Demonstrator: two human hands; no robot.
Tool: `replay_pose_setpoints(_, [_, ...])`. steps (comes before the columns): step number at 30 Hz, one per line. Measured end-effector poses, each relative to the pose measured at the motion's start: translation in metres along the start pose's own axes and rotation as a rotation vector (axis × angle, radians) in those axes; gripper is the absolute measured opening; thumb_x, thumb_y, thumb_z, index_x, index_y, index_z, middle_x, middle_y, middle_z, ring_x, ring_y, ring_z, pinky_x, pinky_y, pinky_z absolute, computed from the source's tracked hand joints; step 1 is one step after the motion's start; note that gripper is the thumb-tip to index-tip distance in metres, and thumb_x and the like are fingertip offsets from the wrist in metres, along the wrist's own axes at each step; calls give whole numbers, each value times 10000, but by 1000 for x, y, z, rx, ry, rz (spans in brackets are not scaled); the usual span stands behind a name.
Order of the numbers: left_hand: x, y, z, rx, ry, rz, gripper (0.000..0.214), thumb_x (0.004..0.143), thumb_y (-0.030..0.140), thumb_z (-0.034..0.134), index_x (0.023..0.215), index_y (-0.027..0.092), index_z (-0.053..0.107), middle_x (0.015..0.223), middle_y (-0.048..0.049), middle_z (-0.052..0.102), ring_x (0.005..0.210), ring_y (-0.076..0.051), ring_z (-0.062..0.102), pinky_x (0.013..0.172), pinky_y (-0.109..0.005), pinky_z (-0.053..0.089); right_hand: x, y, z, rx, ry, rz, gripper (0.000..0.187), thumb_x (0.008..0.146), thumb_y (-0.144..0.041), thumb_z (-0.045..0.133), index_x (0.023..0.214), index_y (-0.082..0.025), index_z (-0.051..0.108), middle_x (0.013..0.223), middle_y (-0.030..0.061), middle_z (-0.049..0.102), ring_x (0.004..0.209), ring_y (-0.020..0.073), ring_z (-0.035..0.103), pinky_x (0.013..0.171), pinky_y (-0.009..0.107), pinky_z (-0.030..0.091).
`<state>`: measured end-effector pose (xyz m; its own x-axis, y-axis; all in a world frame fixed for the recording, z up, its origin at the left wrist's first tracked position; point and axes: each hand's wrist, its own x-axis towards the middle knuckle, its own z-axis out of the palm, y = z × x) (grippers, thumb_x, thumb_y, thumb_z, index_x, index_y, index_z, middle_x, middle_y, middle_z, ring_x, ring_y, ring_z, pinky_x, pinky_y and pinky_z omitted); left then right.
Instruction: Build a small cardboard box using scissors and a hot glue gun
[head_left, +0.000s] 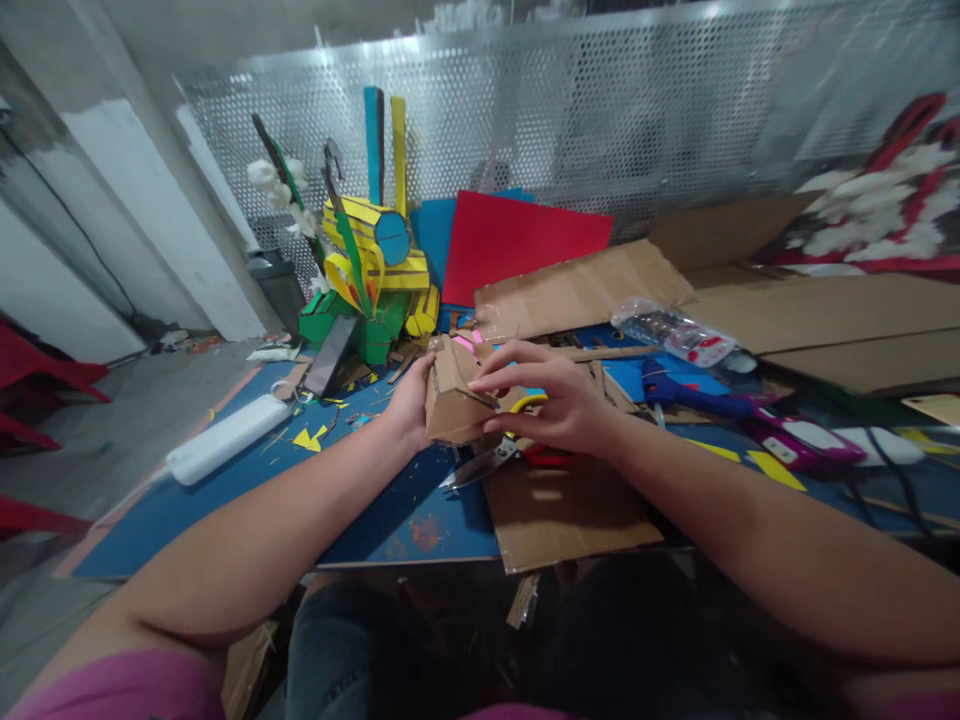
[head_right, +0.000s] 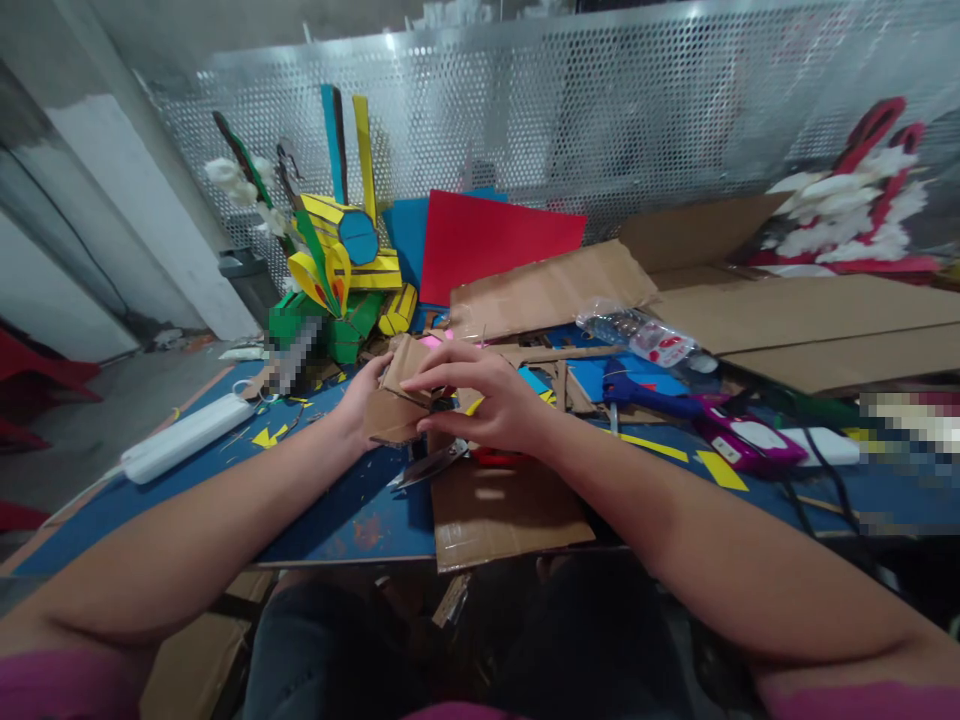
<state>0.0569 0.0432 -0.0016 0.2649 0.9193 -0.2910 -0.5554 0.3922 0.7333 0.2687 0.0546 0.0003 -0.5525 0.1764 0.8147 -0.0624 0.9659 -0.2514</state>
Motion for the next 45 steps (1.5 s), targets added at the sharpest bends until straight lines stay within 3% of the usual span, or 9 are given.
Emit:
replay_pose_setpoints(8, [5,-1,-6,13,2,37,610,1119,490,386,1489,109,686,958,-140,851,789,-320,814,749,-446,650,0,0,1,-4,-5,-8,394,959,-361,925,1332,-288,824,1228,93,792,1081,231,763,1003,428,629])
replay_pose_setpoints(11, [9,1,-8,31,39,128,560,1109,494,462,1415,105,723,1017,-135,851,850,-293,810,843,-422,656,-1,1,-1,54,-7,-15,440,942,-505,926,1300,-267,834,1209,98,785,1106,249,757,1020,434,616])
replay_pose_setpoints(14, [9,3,-7,77,51,382,501,1065,514,609,1410,169,724,1242,-127,835,1114,-300,803,1044,-419,627,-2,0,-3,127,85,93,451,1012,-640,796,1270,-273,843,1246,108,783,1197,281,742,1087,477,595])
replay_pose_setpoints(17, [0,3,-3,213,121,794,427,1007,470,754,1384,274,711,1437,-66,770,1399,-287,696,1219,-385,530,-2,-3,-3,172,234,264,332,1063,-551,764,1227,-273,837,1235,95,778,1165,241,747,991,401,630])
replay_pose_setpoints(20, [-15,-2,0,432,25,1093,503,1038,524,749,1496,369,611,1601,-32,672,1567,-285,569,1353,-416,403,-1,-4,0,188,306,371,310,1043,-527,801,1189,-254,816,1185,82,784,1101,213,760,919,350,644])
replay_pose_setpoints(22, [-23,-6,0,614,-82,1256,583,1056,560,720,1574,364,538,1678,-73,599,1590,-317,545,1382,-485,364,-1,-5,3,221,315,356,325,1013,-507,841,1219,-259,798,1203,77,785,1085,207,771,913,345,660])
replay_pose_setpoints(26, [-25,-9,-5,898,-136,1443,610,1067,467,727,1625,352,508,1731,-125,531,1598,-342,532,1370,-551,373,-1,-7,5,224,363,266,422,943,-452,920,1295,-279,764,1303,76,756,1129,213,768,960,364,691])
replay_pose_setpoints(35, [-21,-8,-8,985,-191,1535,513,1034,470,770,1495,379,564,1712,-136,551,1663,-376,459,1343,-649,366,2,-11,1,168,410,221,384,941,-374,923,1290,-282,791,1372,90,745,1200,228,769,1012,389,711])
replay_pose_setpoints(45, [-31,-11,-1,819,-85,1292,411,914,541,880,1215,326,700,1692,-138,572,1618,-420,510,1310,-661,390,1,-8,-5,201,360,193,337,944,-368,911,1253,-273,815,1345,98,779,1166,218,783,842,308,722])
